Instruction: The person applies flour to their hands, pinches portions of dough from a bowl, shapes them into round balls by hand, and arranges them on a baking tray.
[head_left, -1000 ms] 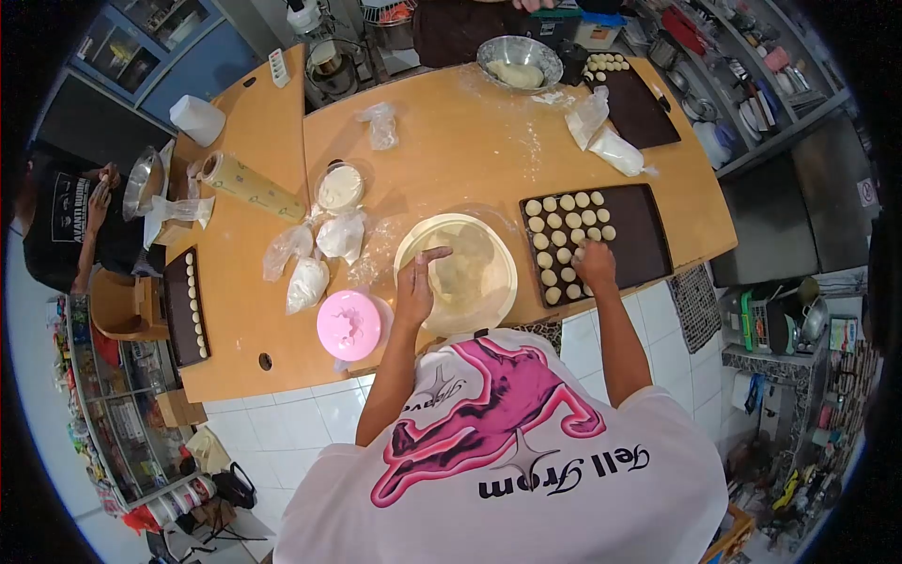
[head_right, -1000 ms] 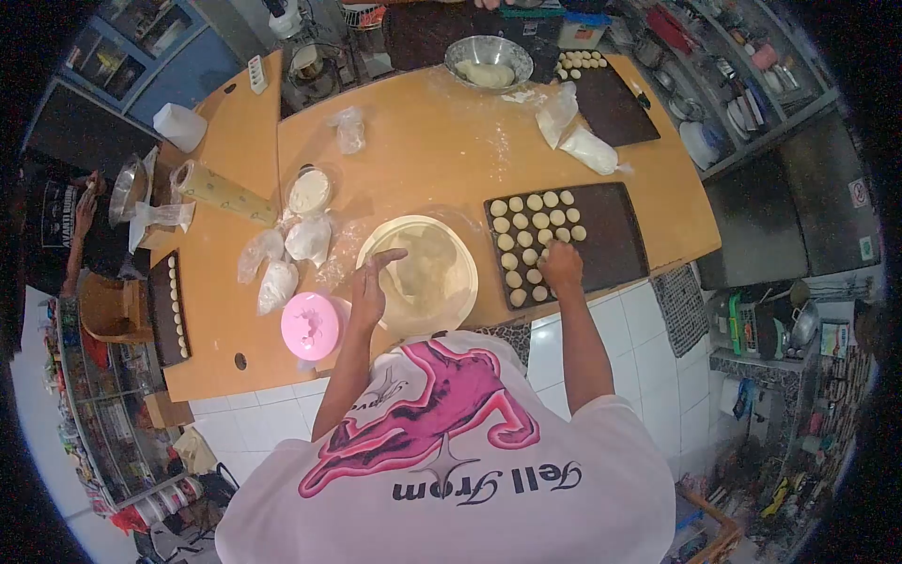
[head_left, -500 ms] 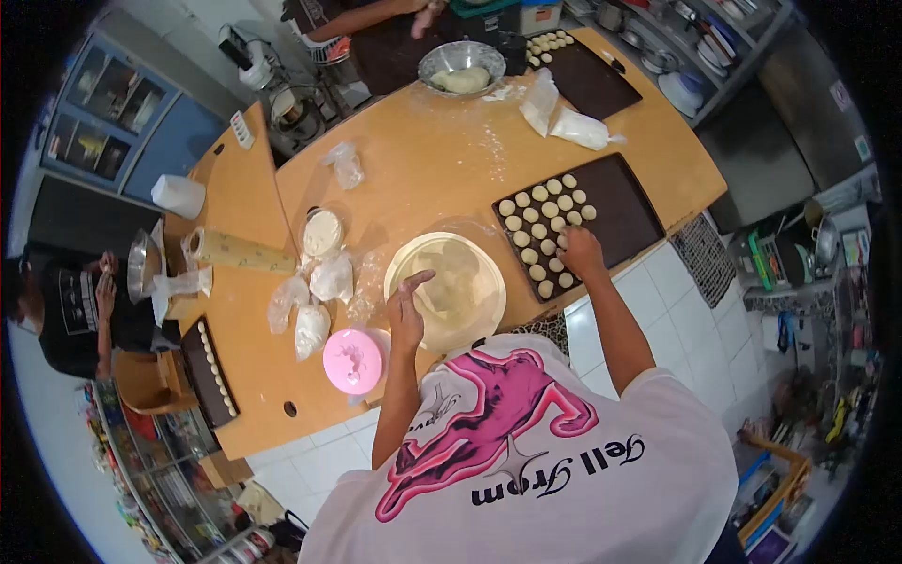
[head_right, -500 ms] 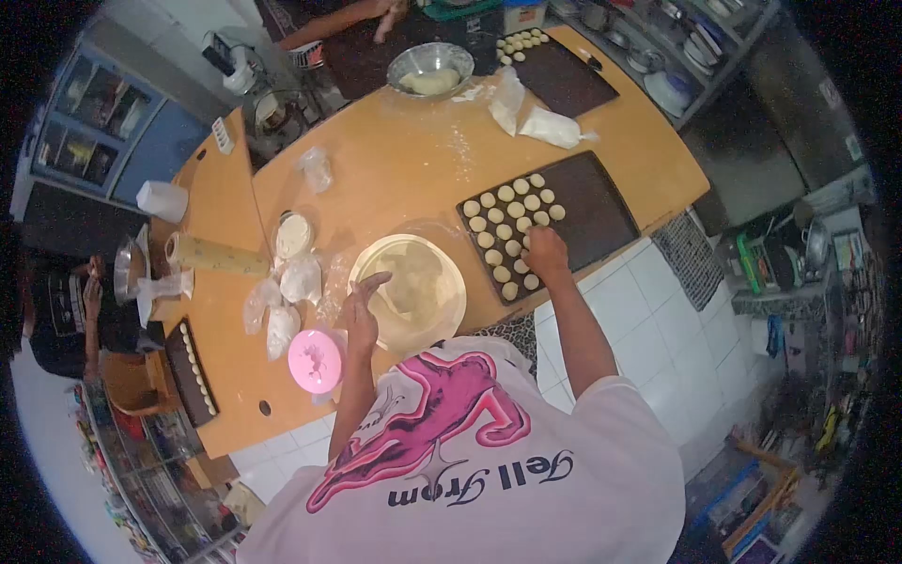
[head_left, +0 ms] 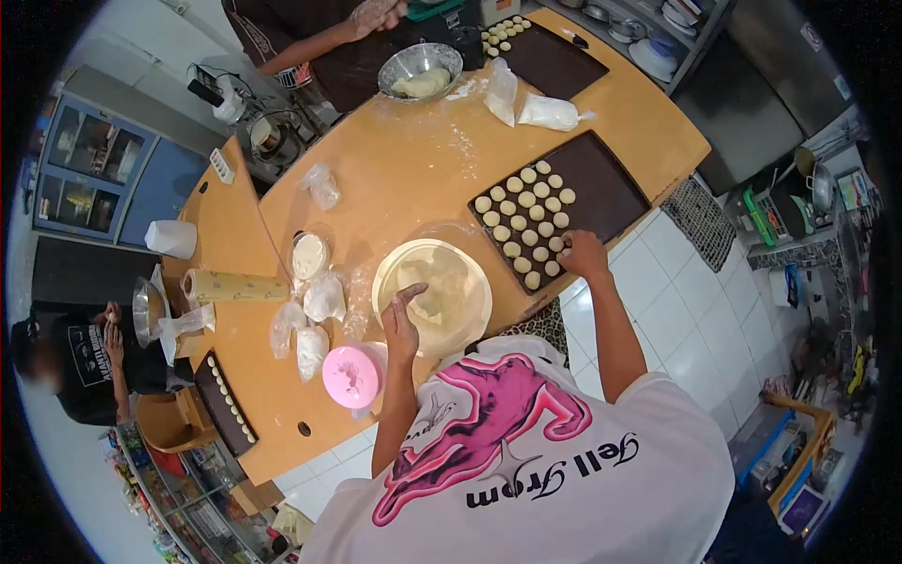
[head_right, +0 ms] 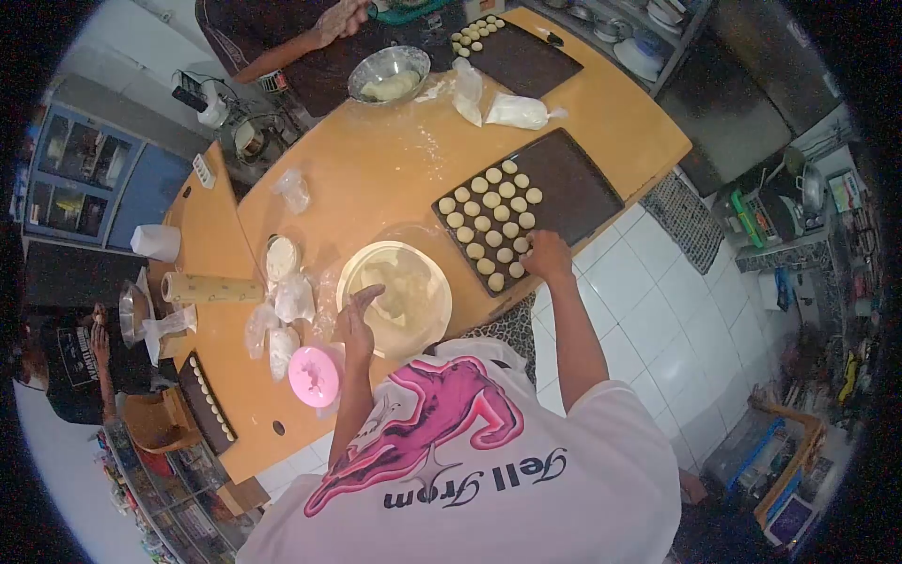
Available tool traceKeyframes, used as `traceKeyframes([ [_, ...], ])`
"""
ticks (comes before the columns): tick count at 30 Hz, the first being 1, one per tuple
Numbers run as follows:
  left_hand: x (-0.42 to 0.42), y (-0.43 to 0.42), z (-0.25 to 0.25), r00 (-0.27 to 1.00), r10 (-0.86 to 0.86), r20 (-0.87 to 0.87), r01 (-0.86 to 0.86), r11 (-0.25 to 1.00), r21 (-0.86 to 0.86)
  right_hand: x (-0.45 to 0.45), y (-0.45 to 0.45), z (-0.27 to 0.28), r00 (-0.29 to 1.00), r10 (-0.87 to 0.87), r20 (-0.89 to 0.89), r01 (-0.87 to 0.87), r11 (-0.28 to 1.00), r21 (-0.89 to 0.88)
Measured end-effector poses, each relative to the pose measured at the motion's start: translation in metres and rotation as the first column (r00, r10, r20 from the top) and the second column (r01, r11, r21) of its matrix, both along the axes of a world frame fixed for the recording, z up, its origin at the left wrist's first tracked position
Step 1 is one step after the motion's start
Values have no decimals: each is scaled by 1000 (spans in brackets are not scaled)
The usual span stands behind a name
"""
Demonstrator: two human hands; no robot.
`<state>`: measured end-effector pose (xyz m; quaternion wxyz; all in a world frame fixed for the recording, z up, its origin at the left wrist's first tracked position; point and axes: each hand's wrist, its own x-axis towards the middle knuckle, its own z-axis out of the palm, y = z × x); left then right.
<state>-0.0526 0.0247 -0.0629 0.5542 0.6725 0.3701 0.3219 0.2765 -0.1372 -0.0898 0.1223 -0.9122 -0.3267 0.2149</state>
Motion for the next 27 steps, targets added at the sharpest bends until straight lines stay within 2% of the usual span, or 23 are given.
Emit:
traceKeyframes([
  [9, 4, -3, 11, 1000, -18, -12, 17, 1000, -10, -7, 3, -12, 988, 100, 115, -112, 989, 96],
  [15, 2, -2, 6, 1000, -14, -27, 14, 1000, 5, -6, 5, -13, 994, 60, 95, -76, 982, 171],
  [17, 2, -3, 4, 999, -12, -31, 13, 1000, 6, -6, 5, -14, 989, 96, 110, -113, 979, 167],
  [24, 3, -3, 6, 999, -32, -20, 32, 999, -10, -8, -6, -19, 971, 69, 228, -125, 963, 240],
  [27, 3, -2, 6, 998, -44, -34, 44, 999, -7, 0, -15, -17, 987, 111, 120, -123, 987, 105],
])
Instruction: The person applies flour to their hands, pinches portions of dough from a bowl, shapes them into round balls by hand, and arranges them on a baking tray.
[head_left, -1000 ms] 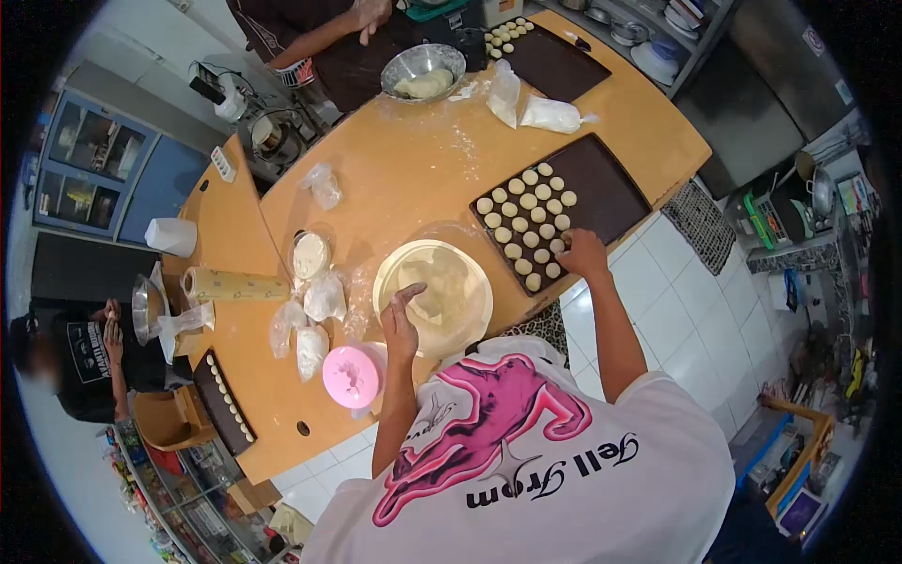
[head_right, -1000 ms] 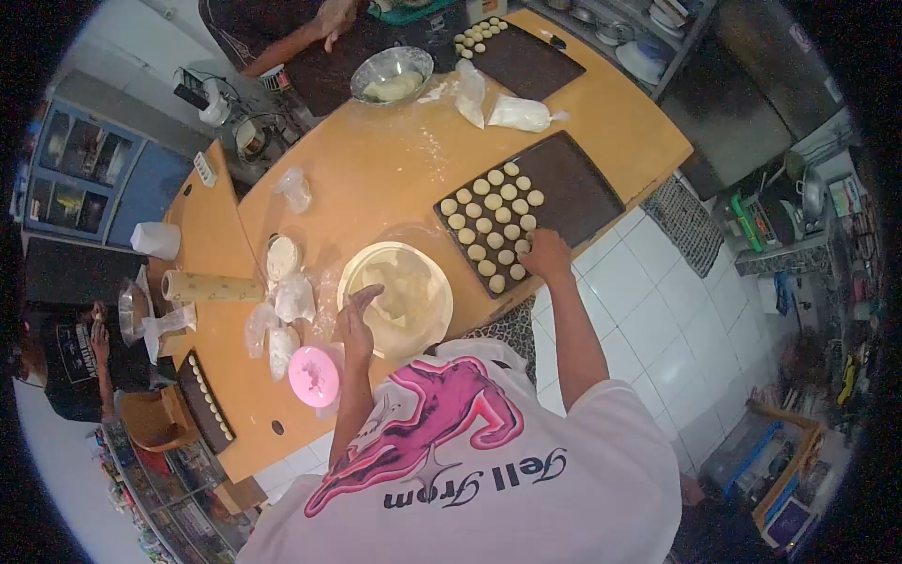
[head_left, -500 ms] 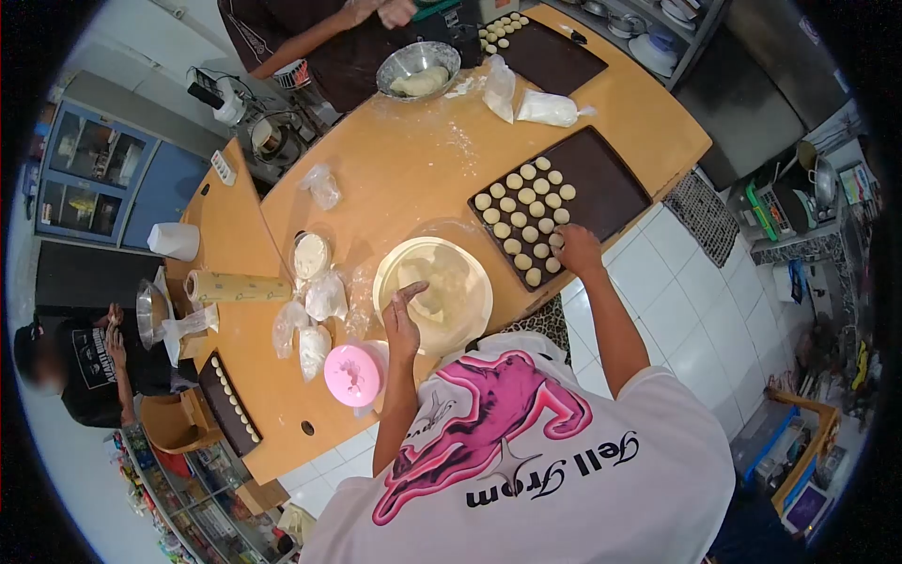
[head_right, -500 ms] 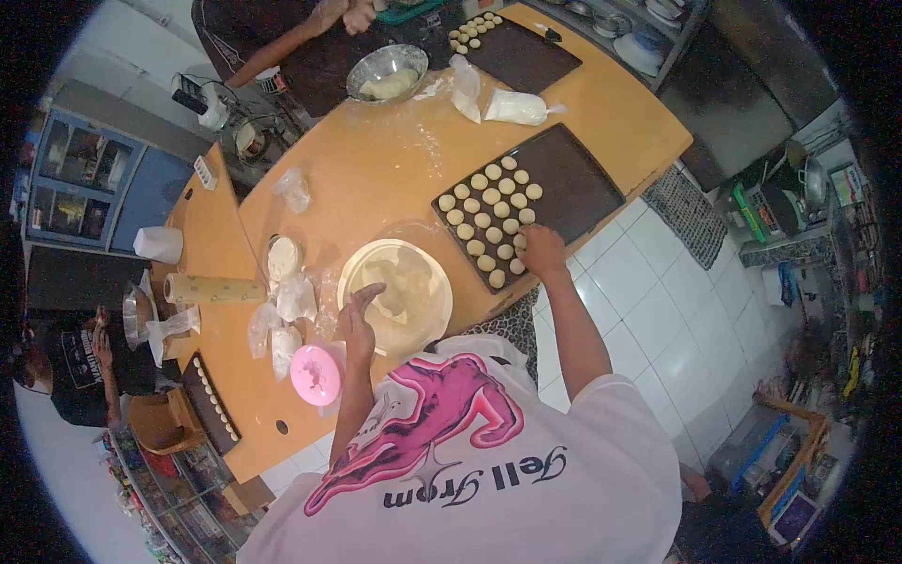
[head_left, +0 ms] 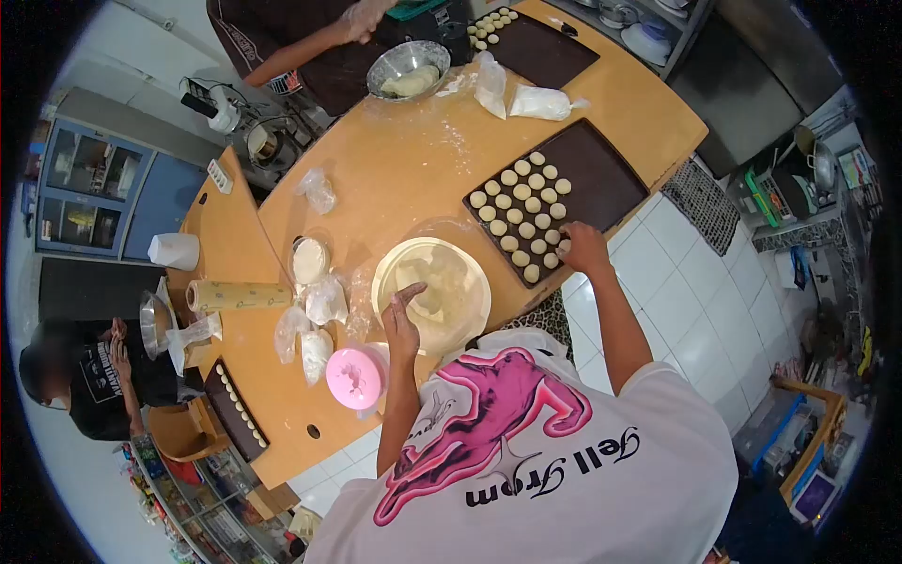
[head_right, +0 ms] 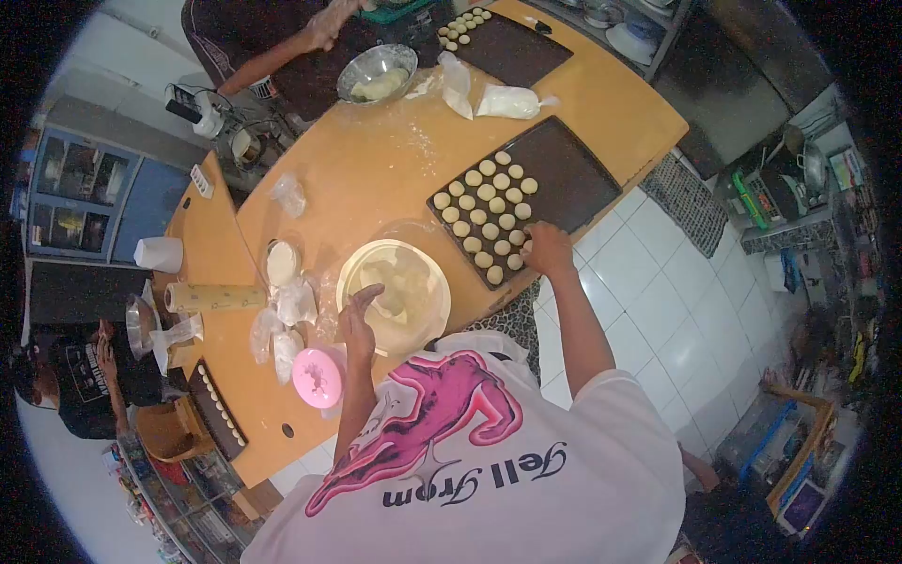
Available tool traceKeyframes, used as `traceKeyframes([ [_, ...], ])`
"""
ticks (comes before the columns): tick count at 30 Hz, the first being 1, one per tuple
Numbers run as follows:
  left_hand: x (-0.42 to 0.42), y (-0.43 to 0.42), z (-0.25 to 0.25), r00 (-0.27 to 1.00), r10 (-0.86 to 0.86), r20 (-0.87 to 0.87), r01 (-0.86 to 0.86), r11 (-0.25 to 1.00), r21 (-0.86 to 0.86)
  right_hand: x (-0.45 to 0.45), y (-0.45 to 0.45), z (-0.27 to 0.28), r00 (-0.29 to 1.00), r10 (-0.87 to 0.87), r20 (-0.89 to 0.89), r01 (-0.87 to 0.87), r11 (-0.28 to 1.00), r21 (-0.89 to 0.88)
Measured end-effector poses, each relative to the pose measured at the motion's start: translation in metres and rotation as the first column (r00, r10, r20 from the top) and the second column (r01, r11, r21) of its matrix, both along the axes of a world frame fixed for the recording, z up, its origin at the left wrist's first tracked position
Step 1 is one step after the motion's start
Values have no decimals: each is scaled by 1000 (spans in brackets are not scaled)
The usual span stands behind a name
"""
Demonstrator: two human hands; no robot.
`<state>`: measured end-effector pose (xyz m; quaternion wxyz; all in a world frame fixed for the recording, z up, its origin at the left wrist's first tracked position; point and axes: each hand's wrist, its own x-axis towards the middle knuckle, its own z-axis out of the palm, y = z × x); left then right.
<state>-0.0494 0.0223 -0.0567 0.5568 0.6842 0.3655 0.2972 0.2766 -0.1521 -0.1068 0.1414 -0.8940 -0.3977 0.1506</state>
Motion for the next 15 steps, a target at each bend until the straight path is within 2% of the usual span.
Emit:
traceKeyframes([
  [3, 1, -1, 1, 1000, -9, -7, 9, 1000, -6, 1, -3, 3, 1000, 26, -13, -28, 994, -106],
  [9, 1, -1, 0, 1000, -30, 4, 30, 1000, -6, 4, -5, -8, 997, 75, -20, -76, 995, -57],
  [12, 1, 0, -1, 999, -34, -2, 34, 999, -8, 0, -4, 3, 997, 54, -62, -57, 998, -35],
  [15, 1, 0, 0, 1000, -21, 13, 21, 1000, -13, 1, -6, -11, 997, 43, -64, -45, 999, -24],
])
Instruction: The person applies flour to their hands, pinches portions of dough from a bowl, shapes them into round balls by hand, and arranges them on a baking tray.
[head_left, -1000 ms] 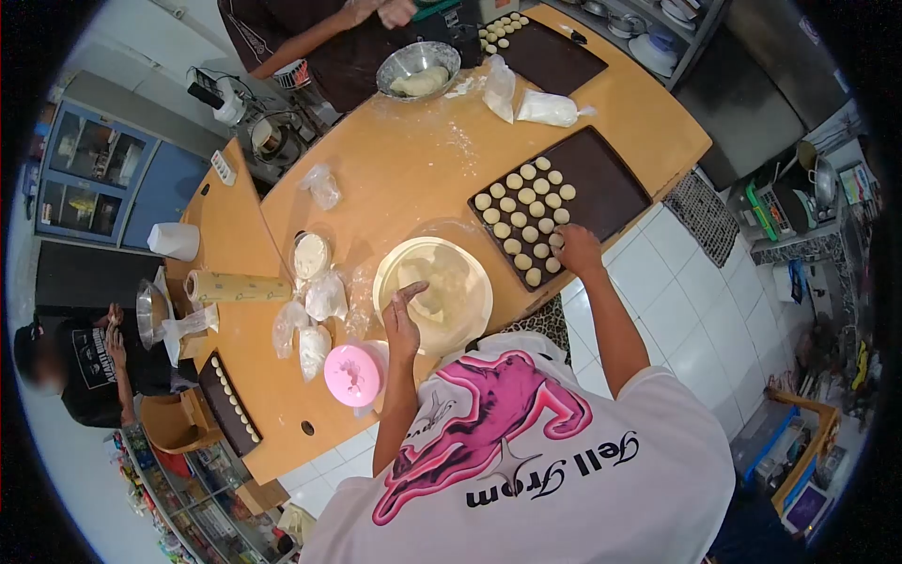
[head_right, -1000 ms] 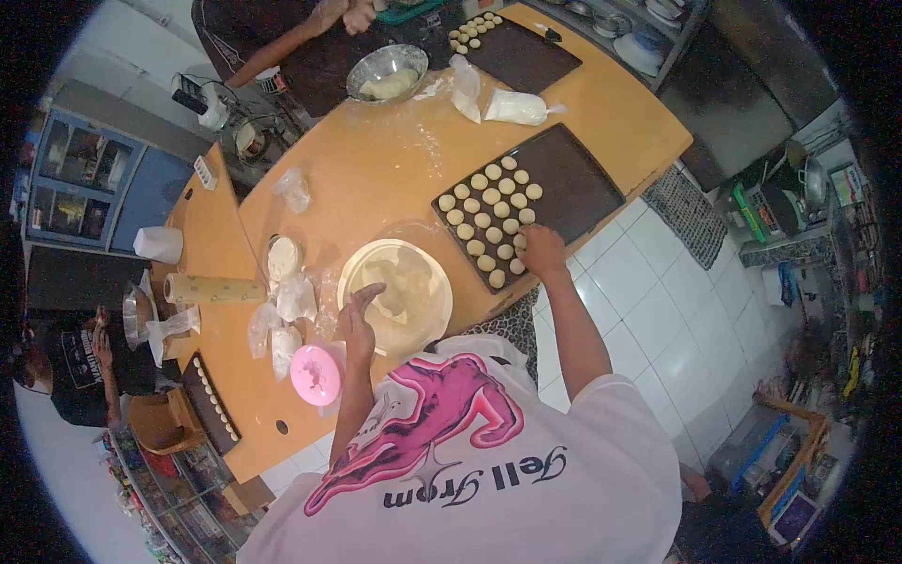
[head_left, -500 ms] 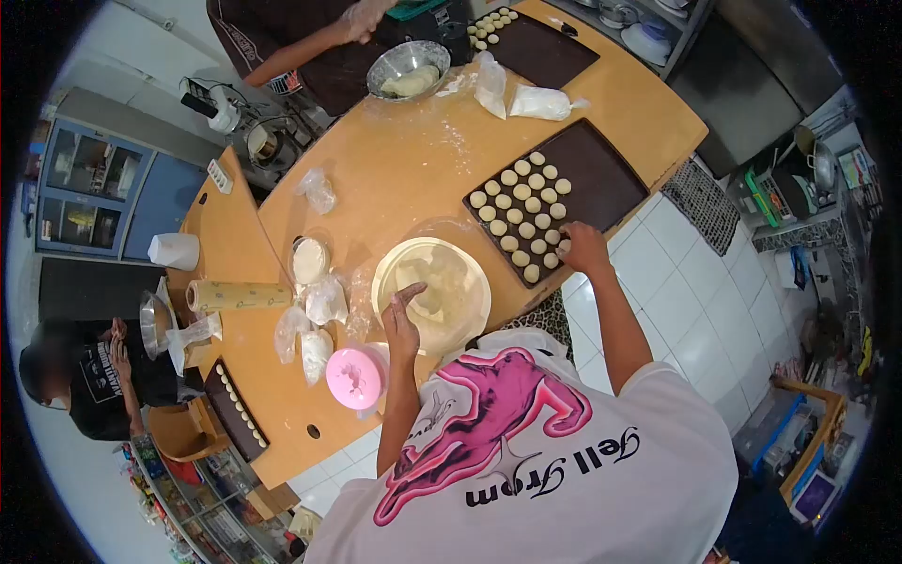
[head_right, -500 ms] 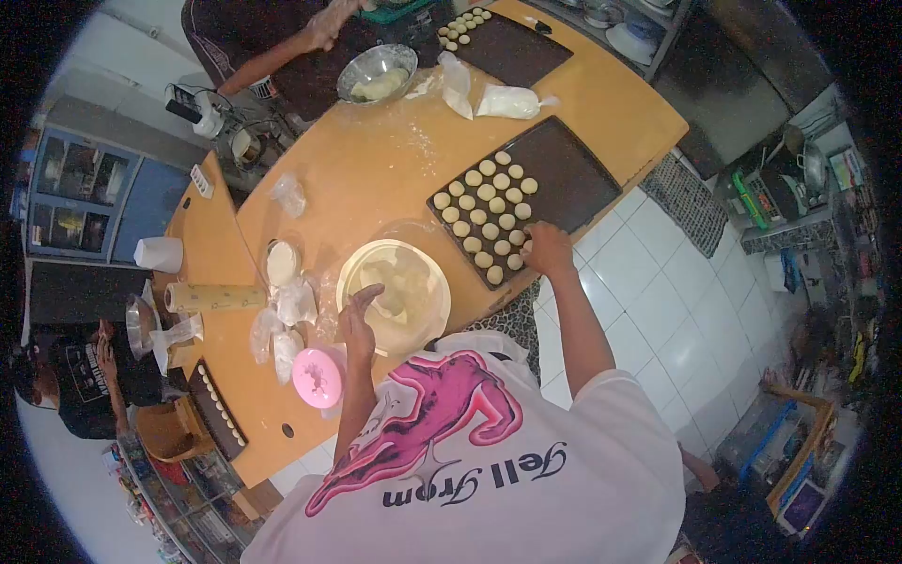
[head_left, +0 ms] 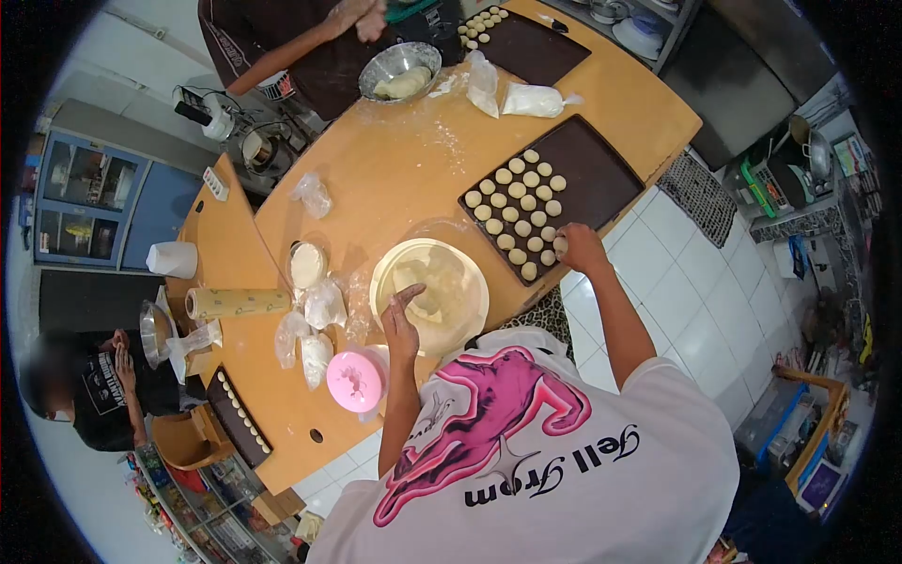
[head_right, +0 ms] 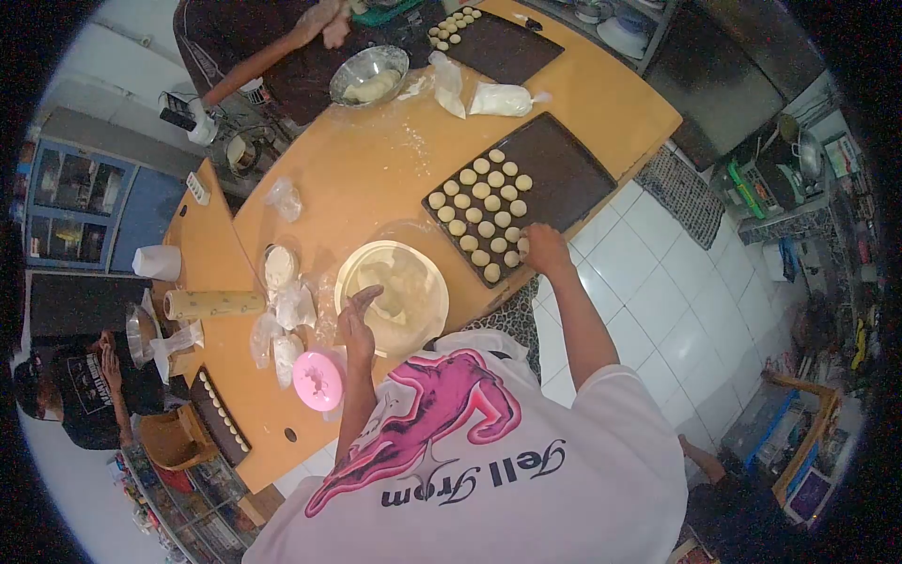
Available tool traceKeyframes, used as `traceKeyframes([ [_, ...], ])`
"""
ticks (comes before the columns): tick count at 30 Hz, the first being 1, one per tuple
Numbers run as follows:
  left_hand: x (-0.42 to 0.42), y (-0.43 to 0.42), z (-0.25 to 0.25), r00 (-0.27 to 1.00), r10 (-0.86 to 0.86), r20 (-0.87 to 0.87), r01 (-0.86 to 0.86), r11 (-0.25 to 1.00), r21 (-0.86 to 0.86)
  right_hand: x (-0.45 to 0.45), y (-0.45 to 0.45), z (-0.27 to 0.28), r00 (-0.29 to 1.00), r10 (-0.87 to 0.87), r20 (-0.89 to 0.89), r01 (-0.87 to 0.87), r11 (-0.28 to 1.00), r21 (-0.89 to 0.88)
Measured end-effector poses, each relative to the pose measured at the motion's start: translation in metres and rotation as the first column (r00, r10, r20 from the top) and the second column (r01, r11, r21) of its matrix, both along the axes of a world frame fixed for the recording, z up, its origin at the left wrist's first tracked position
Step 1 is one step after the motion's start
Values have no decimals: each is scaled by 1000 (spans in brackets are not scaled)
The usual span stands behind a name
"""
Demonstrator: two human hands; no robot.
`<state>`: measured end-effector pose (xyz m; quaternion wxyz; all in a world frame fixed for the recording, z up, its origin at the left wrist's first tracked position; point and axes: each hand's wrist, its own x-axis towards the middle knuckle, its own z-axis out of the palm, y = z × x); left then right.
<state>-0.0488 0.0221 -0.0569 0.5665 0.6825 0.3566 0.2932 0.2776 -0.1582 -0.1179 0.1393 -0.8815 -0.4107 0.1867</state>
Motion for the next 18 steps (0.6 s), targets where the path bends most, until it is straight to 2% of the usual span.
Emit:
traceKeyframes([
  [6, -3, 2, -5, 1000, 25, 11, -25, 1000, 2, 2, -2, 18, 999, -30, -42, 28, 998, -54],
  [9, 0, 1, 2, 999, 51, -18, -51, 999, 7, 0, -4, 26, 1000, -26, -16, 26, 1000, 7],
  [12, 2, -2, 7, 993, 99, -63, -96, 994, 45, -15, 6, 21, 999, -49, 19, 42, 966, 254],
  [15, 2, -4, 3, 973, 190, -132, -177, 979, 101, -45, 32, 19, 998, 55, 22, -59, 909, 412],
  [18, -1, -6, 4, 930, 296, -219, -273, 953, 131, -81, 62, 41, 918, 387, -92, -298, 823, 483],
])
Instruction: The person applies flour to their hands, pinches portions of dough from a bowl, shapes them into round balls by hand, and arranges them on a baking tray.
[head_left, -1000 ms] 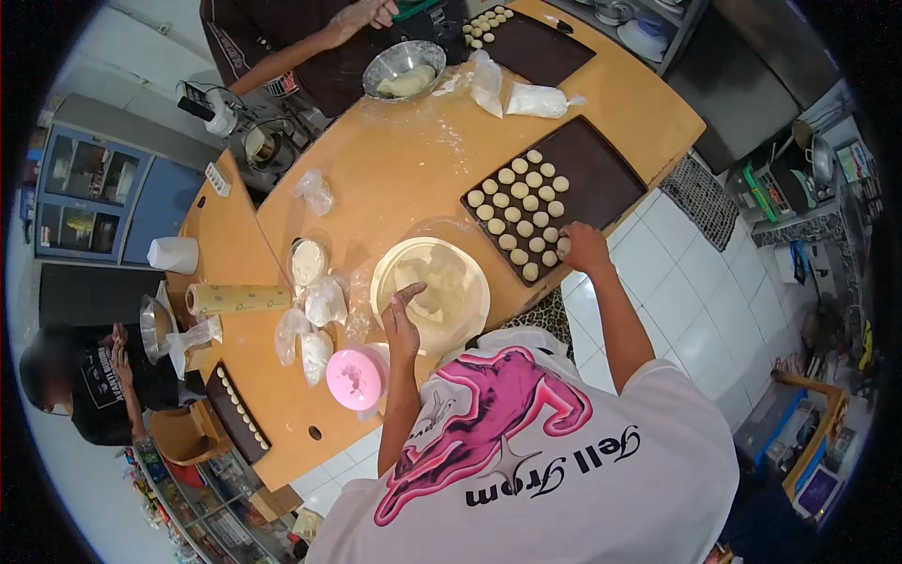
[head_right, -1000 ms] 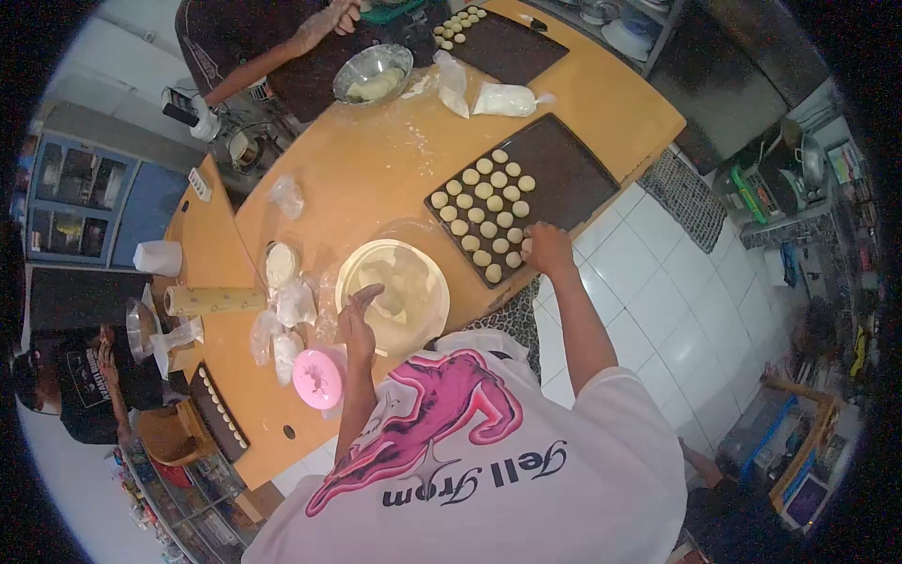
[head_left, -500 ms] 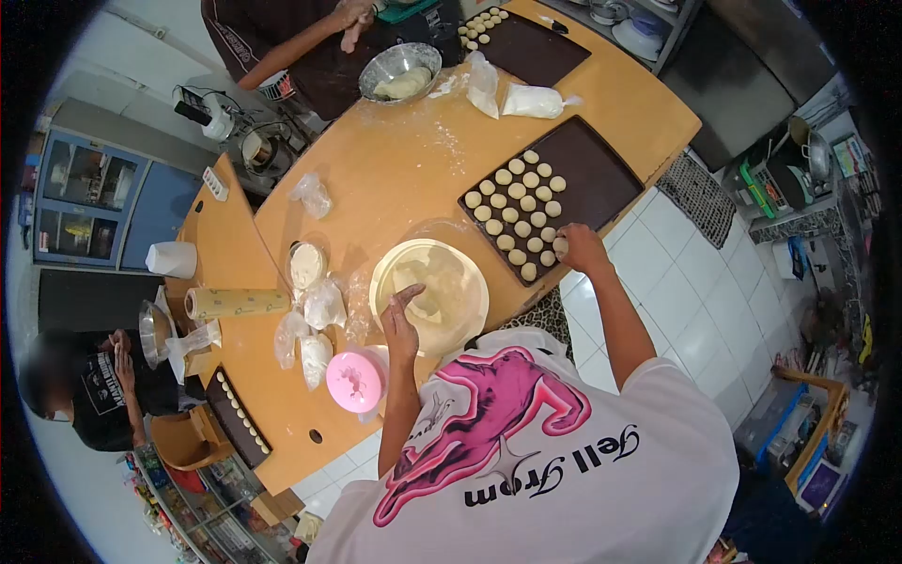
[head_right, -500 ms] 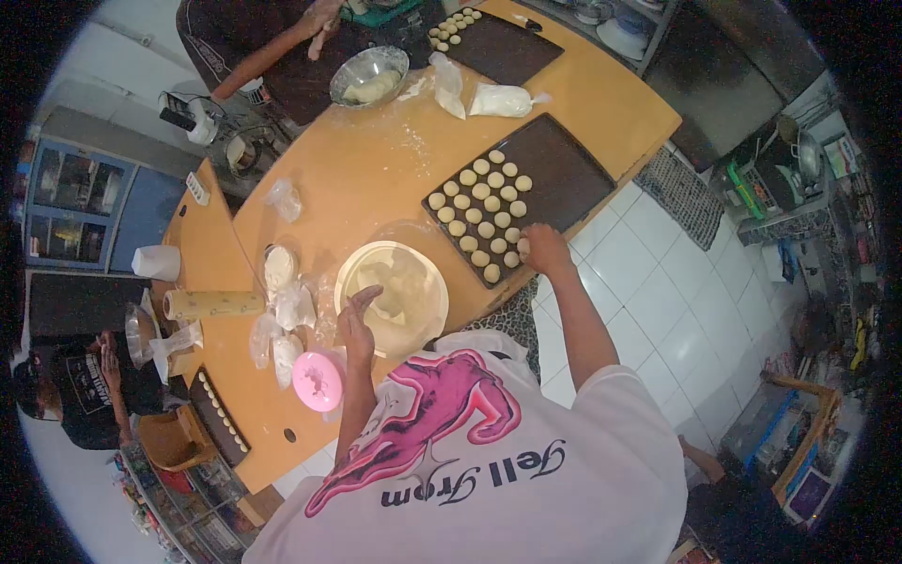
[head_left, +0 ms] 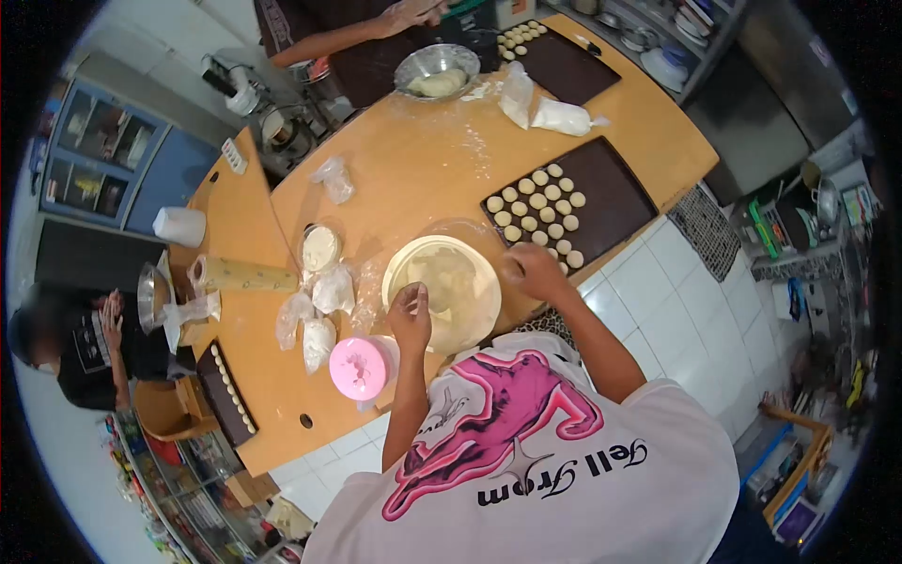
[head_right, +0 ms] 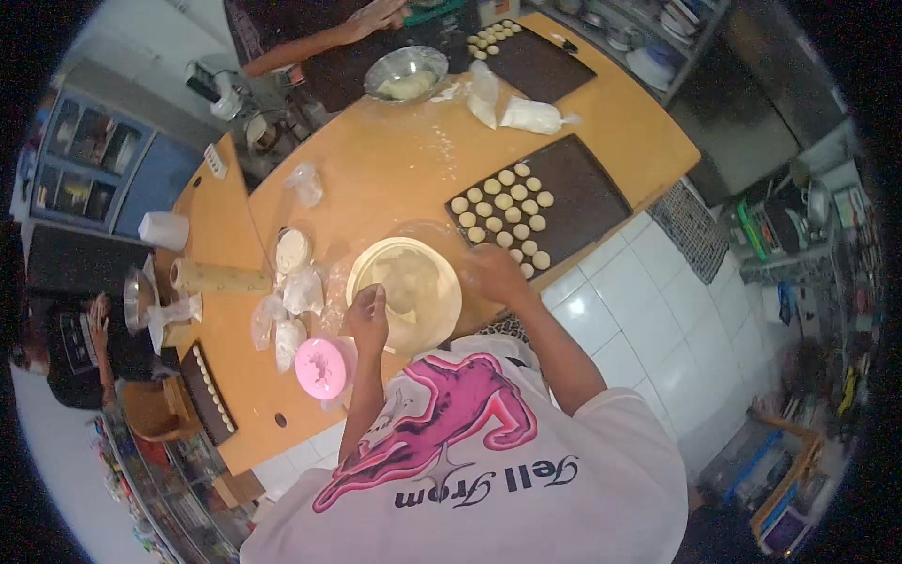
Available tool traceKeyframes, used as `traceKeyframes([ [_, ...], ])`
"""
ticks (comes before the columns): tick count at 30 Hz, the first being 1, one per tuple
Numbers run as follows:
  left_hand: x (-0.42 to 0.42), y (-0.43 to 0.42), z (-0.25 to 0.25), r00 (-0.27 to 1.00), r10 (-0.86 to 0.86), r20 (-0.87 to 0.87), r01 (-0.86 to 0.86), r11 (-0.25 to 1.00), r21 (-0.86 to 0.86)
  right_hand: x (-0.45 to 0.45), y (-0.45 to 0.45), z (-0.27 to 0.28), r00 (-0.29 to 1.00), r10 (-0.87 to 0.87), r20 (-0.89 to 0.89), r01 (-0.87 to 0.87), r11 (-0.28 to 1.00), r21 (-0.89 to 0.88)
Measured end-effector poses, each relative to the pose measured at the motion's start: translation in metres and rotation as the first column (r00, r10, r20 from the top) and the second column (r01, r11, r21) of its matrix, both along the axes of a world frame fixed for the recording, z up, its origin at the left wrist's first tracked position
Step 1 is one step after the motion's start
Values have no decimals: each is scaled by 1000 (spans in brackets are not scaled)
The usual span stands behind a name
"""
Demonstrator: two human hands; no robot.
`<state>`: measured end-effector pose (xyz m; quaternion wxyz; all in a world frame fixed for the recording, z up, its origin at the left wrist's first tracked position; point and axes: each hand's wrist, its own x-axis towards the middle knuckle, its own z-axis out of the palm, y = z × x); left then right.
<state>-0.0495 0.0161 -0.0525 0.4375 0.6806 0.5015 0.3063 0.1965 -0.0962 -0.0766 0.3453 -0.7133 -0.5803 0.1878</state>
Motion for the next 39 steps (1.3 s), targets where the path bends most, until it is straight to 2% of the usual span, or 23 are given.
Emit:
traceKeyframes([
  [3, -8, -4, -6, 998, 41, -37, -41, 999, 4, -35, 16, -9, 988, 133, 73, -139, 985, 99],
  [6, -13, -9, -21, 999, 40, -18, -39, 998, 52, -36, 15, -6, 995, 79, -61, -76, 996, 53],
  [9, -13, -17, -30, 999, 37, -24, -35, 997, 65, -8, 0, -21, 990, -78, -121, 83, 996, 35],
  [11, -13, -20, -34, 999, 27, -25, -25, 997, 72, 13, -15, -5, 942, -334, 3, 334, 940, -65],
  [13, -15, -20, -37, 1000, 9, -14, -8, 996, 93, 37, -31, -17, 833, -442, 333, 509, 848, -146],
  [17, -17, -24, -35, 999, 13, -31, -10, 995, 95, 63, -46, -32, 868, -361, 341, 477, 795, -374],
  [20, -18, -26, -36, 1000, 11, -22, -8, 995, 103, 65, -44, -33, 867, -317, 385, 466, 791, -396],
  [26, -22, -29, -36, 1000, 2, -8, -1, 997, 78, 79, -40, -53, 874, -301, 382, 391, 902, -182],
  [29, -24, -29, -39, 1000, 2, -27, 0, 996, 85, 75, -40, -40, 893, -334, 302, 373, 925, -78],
  [32, -24, -29, -38, 999, -2, -33, 5, 996, 92, 74, -42, -37, 880, -249, 406, 360, 905, -227],
  [34, -22, -28, -36, 1000, 10, -24, -7, 994, 114, 73, -44, -34, 873, -269, 408, 361, 918, -166],
  [37, -18, -23, -37, 994, 76, -74, -75, 997, 21, 61, -38, -19, 853, -314, 416, 343, 939, 5],
  [38, -14, -20, -41, 987, 87, -134, -70, 989, 127, 53, -30, -6, 846, -334, 417, 333, 940, 76],
  [39, -9, -15, -47, 976, 103, -194, -57, 972, 230, 42, -17, 5, 884, -335, 325, 316, 942, 112],
])
